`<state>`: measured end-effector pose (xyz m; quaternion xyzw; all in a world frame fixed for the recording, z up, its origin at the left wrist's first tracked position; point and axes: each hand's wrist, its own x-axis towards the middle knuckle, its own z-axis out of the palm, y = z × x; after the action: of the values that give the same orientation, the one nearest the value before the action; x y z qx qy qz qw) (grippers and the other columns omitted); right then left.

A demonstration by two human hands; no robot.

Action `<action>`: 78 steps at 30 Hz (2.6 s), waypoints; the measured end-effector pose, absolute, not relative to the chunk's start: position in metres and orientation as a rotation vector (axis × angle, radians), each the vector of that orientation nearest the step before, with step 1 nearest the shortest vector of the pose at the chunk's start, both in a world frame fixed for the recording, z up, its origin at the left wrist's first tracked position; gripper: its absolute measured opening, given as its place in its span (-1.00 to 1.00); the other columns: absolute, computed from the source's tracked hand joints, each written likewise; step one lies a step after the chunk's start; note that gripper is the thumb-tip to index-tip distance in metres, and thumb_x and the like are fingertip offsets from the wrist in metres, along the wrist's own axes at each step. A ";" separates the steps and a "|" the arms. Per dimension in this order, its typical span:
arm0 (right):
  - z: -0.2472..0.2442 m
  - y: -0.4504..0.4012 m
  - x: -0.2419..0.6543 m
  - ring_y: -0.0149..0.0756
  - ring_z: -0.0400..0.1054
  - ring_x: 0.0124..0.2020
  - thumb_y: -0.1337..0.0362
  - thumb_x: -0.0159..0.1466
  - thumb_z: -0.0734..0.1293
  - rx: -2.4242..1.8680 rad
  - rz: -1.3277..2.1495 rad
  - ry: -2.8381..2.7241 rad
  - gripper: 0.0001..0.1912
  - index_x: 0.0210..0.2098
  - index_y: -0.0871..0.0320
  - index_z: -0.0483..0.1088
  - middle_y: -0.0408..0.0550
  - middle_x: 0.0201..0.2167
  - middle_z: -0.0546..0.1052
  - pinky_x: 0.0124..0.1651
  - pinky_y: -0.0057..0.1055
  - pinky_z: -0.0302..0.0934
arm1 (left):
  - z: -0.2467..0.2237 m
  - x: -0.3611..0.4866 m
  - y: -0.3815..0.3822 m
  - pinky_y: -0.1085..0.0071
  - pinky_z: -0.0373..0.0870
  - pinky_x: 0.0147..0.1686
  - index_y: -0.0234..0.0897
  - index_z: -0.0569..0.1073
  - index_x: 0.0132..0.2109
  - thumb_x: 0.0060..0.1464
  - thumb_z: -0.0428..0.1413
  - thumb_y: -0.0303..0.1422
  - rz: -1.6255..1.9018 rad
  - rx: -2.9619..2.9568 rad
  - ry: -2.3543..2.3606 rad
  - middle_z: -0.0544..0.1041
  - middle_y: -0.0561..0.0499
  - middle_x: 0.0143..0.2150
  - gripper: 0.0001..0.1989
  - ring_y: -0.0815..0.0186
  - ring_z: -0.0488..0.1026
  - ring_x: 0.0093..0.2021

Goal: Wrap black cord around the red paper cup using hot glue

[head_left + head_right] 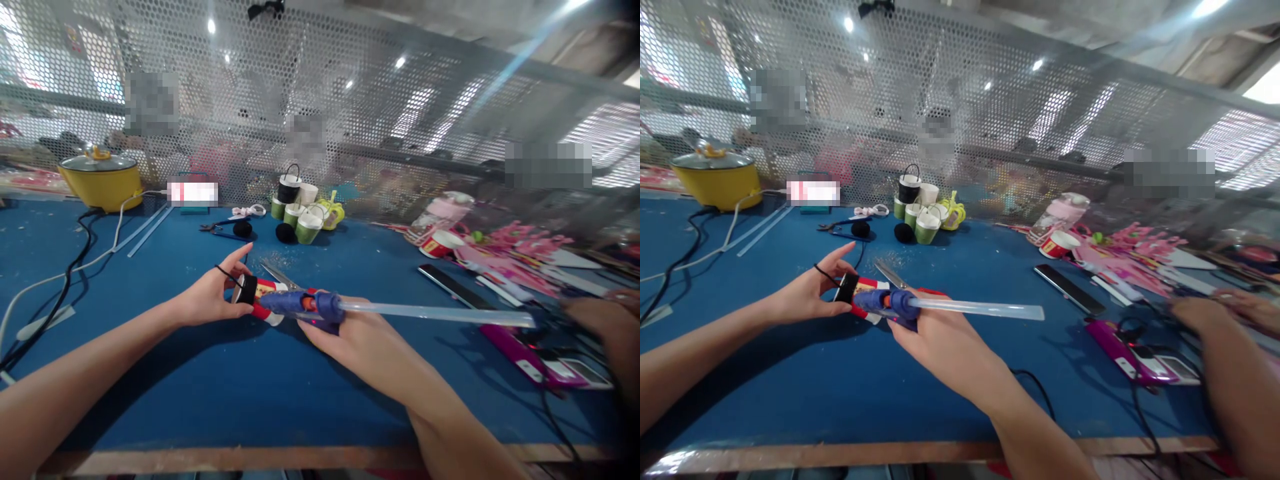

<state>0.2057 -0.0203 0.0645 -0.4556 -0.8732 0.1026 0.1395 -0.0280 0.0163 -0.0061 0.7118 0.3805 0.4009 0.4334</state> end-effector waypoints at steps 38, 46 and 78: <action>0.034 0.071 0.229 -0.27 0.46 -0.47 0.16 0.21 0.25 -1.627 0.419 -1.898 -0.75 -0.48 0.20 0.36 0.01 -0.50 0.55 -0.38 -0.37 0.31 | -0.007 -0.027 0.013 0.17 0.32 -0.03 0.01 -0.14 0.30 -0.13 0.21 -0.47 1.011 1.784 0.824 0.28 -0.02 -0.07 -0.04 0.23 0.34 -0.08; 0.006 0.104 0.236 -0.09 0.41 -0.36 0.24 0.15 0.30 -1.782 0.149 -1.930 -0.74 -0.64 0.17 0.37 0.05 -0.58 0.43 -0.27 -0.16 0.27 | -0.005 -0.025 0.010 0.14 0.30 -0.01 -0.03 -0.13 0.30 -0.15 0.21 -0.44 0.992 1.759 0.872 0.28 -0.01 -0.09 -0.05 0.24 0.35 -0.09; 0.035 0.034 0.173 -0.48 -0.01 -0.57 0.10 0.16 0.26 -1.138 0.861 -2.061 -0.68 -0.59 0.15 0.16 -0.29 -0.65 0.13 -0.51 -0.47 -0.08 | -0.001 -0.017 -0.002 0.10 0.20 0.11 -0.15 -0.21 0.32 -0.12 0.20 -0.50 0.925 1.856 0.753 0.32 -0.10 -0.03 -0.02 0.14 0.27 0.07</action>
<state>0.1730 0.0340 0.0349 -0.4314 -0.7811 0.3264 0.3120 -0.0167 -0.0024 -0.0011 0.7509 0.3047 0.3744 0.4506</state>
